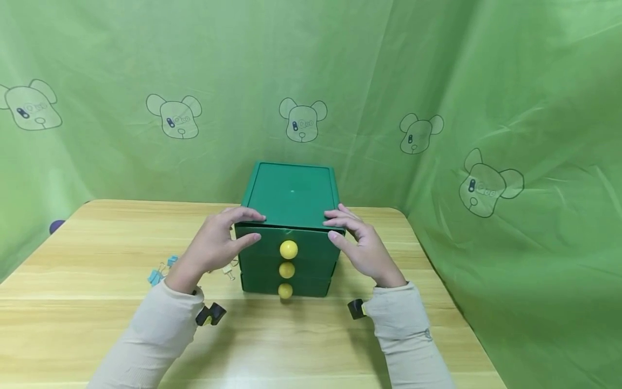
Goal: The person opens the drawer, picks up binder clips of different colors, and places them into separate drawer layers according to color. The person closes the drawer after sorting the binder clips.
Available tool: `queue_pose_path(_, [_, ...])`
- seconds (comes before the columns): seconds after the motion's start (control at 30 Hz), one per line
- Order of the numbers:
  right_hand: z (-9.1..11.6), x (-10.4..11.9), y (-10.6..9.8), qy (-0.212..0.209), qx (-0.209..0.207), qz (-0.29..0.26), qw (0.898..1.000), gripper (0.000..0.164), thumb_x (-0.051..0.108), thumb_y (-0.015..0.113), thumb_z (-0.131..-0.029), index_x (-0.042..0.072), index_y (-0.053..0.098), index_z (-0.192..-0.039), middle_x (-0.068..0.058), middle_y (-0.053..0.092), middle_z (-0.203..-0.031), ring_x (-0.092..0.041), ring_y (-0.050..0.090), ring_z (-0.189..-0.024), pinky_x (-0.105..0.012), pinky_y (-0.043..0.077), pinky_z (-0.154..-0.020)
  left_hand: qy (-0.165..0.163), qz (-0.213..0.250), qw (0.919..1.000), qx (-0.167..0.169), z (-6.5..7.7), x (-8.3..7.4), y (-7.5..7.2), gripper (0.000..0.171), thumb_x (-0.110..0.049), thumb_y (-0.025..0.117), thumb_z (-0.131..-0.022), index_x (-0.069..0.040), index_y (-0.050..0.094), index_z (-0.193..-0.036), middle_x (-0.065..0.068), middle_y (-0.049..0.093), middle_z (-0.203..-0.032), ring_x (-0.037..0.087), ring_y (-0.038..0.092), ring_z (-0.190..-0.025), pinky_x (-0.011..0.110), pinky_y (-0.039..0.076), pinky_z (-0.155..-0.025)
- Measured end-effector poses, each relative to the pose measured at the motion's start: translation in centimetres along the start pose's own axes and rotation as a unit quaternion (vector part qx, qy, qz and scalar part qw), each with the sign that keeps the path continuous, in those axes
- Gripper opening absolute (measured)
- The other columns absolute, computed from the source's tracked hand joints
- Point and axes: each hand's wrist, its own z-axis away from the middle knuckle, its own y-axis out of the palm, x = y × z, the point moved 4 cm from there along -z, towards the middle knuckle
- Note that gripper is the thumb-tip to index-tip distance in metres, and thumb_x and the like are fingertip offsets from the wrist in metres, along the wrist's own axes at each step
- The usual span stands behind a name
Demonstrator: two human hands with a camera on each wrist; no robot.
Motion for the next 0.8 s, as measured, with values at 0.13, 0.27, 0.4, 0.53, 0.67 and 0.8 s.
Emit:
queue_pose_path(0.13, [-0.1,-0.1,0.0,0.005,-0.010,0.002,1.000,0.019,0.006,0.054,-0.090,0.001,0.061,-0.107,-0.010,0.049,-0.129,-0.024,0.019,-0.135,-0.022,0.021,-0.105,0.009,-0.007,0.9998,-0.018,-0.2,0.0,0.0,0.025,-0.011,0.070,-0.079,-0.014,0.064,-0.103,-0.004,0.064,-0.103,0.016,0.053,-0.102,0.036,0.042,-0.090])
queue_pose_path(0.27, [-0.2,-0.1,0.0,0.002,-0.015,0.009,1.000,0.018,0.006,0.054,-0.090,0.000,0.061,-0.106,-0.011,0.050,-0.128,-0.023,0.021,-0.134,-0.026,0.023,-0.106,0.016,-0.010,0.9992,-0.035,-0.3,0.0,0.0,0.023,-0.009,0.071,-0.078,-0.014,0.066,-0.100,-0.004,0.065,-0.100,0.016,0.054,-0.098,0.035,0.043,-0.088])
queue_pose_path(0.4, [-0.3,-0.2,0.0,-0.006,-0.021,0.017,1.000,0.018,0.005,0.054,-0.090,0.001,0.061,-0.106,-0.011,0.051,-0.127,-0.020,0.023,-0.134,-0.026,0.024,-0.105,0.020,-0.010,0.9985,-0.050,-0.4,0.0,0.0,0.021,-0.008,0.071,-0.078,-0.014,0.066,-0.098,-0.004,0.066,-0.097,0.015,0.054,-0.095,0.034,0.043,-0.086])
queue_pose_path(0.53, [-0.4,-0.5,0.0,-0.015,-0.020,0.023,0.999,0.018,0.001,0.054,-0.089,0.000,0.061,-0.106,-0.013,0.050,-0.127,-0.021,0.024,-0.133,-0.023,0.025,-0.104,0.020,-0.009,0.9979,-0.060,-0.5,0.0,0.1,0.021,-0.007,0.072,-0.077,-0.014,0.067,-0.096,-0.005,0.067,-0.095,0.015,0.054,-0.093,0.035,0.043,-0.086])
queue_pose_path(0.67, [-0.5,-0.1,0.1,-0.024,-0.019,0.024,0.999,0.017,-0.003,0.052,-0.089,-0.005,0.059,-0.105,-0.020,0.049,-0.126,-0.027,0.024,-0.133,-0.021,0.025,-0.103,0.019,-0.007,0.9976,-0.066,-0.6,0.0,0.3,0.021,-0.006,0.073,-0.076,-0.014,0.067,-0.095,-0.005,0.067,-0.093,0.014,0.054,-0.090,0.033,0.044,-0.084])
queue_pose_path(0.8, [-0.5,1.4,0.4,-0.022,-0.028,0.027,0.999,0.016,-0.005,0.050,-0.089,-0.010,0.057,-0.102,-0.025,0.049,-0.124,-0.034,0.024,-0.131,-0.025,0.027,-0.103,0.021,-0.005,0.9970,-0.074,-0.7,0.0,0.4,0.021,-0.005,0.073,-0.075,-0.014,0.068,-0.093,-0.005,0.067,-0.092,0.013,0.054,-0.088,0.031,0.045,-0.081])
